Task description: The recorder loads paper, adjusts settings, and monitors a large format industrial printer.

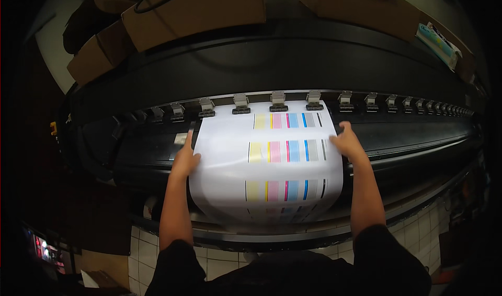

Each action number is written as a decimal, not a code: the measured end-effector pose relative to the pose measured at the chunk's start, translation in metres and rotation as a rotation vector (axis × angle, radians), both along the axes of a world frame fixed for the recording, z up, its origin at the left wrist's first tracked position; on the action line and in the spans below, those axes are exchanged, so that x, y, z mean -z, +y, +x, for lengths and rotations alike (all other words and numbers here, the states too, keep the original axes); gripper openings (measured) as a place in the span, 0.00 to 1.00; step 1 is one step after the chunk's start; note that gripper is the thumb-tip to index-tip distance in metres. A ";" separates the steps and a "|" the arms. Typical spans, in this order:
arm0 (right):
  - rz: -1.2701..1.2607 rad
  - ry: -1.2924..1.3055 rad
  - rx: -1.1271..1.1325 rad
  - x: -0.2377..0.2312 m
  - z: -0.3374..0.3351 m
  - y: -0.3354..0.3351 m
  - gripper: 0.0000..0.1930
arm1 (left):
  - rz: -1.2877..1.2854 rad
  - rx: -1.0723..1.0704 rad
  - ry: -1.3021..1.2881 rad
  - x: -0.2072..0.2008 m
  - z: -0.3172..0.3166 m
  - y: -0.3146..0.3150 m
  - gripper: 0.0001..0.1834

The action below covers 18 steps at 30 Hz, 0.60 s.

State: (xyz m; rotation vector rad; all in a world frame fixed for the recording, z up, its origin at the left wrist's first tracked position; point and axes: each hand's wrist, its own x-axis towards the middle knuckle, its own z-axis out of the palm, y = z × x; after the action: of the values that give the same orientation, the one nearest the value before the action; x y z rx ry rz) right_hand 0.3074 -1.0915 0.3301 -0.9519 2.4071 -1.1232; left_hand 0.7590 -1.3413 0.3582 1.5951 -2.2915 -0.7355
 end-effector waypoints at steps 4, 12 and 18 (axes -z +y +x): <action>-0.266 -0.020 0.019 -0.015 -0.009 -0.018 0.24 | -0.187 -0.063 0.171 -0.013 -0.031 -0.023 0.45; -0.243 -0.232 -0.004 0.017 0.004 0.040 0.26 | 0.207 0.113 0.422 -0.006 0.002 0.005 0.47; -0.095 -0.106 0.045 -0.029 -0.022 -0.043 0.29 | -0.004 -0.114 0.207 0.002 -0.002 -0.066 0.43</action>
State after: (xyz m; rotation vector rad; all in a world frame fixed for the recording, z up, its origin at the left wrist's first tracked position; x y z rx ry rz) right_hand 0.2850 -1.1349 0.3589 -0.8476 2.3193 -1.2814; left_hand 0.7567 -1.4071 0.3558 1.5541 -2.0382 -0.8244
